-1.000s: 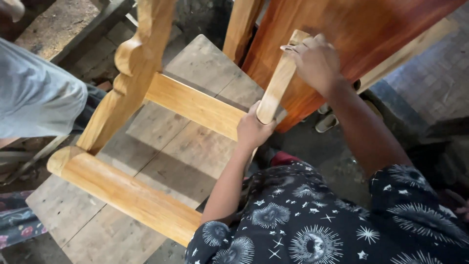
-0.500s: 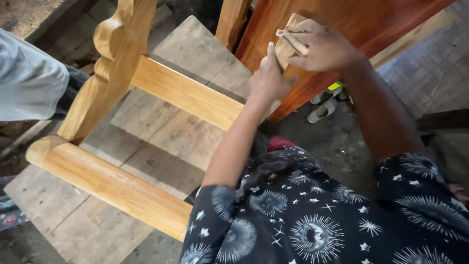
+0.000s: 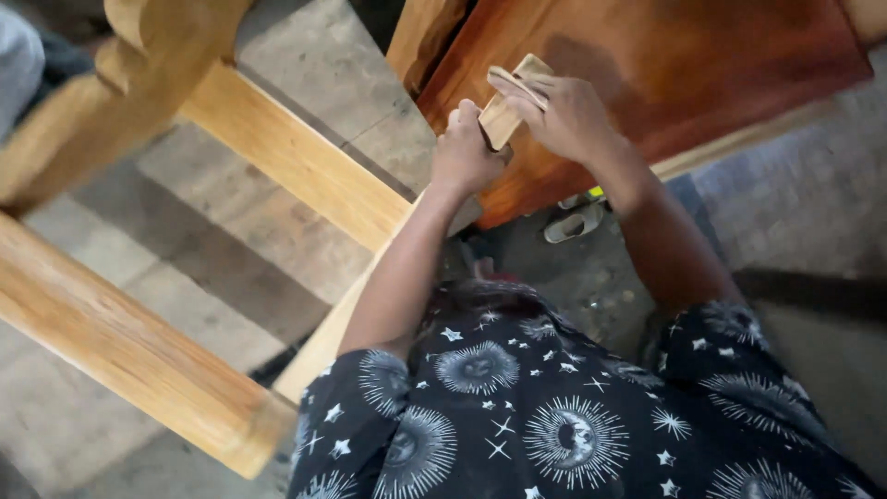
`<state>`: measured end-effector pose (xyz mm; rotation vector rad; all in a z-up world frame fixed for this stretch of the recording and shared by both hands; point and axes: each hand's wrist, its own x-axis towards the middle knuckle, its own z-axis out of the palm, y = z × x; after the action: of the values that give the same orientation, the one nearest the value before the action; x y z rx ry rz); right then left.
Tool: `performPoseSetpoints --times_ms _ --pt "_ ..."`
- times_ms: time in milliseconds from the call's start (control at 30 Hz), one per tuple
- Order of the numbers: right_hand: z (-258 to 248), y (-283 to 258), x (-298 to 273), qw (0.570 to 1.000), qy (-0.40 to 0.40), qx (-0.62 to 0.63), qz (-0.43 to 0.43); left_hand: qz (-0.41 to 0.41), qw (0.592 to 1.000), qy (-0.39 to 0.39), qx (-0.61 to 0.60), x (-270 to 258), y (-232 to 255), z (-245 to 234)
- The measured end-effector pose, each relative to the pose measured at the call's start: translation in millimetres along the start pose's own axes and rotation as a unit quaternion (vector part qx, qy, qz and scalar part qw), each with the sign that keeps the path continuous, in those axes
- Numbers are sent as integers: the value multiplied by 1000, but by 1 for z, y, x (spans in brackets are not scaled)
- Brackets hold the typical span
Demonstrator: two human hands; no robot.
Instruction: The person sands the wooden frame of a chair using a sanding block. They work on the legs and crossbars, holding the frame with one hand while sanding with the other, and occasionally repositioning the sanding block.
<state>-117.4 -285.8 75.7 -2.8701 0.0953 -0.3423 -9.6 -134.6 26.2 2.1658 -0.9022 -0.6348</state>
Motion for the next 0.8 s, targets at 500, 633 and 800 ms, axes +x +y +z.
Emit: performPoseSetpoints --times_ms 500,633,800 --pt "-63 18 -18 980 119 156 -16 -93 988 -29 122 -4 27 -12" --pt "-25 30 -19 986 103 80 -108 -186 944 -12 272 -5 23 12" --pt "22 21 0 972 63 50 -222 -212 953 16 216 -14 29 9"
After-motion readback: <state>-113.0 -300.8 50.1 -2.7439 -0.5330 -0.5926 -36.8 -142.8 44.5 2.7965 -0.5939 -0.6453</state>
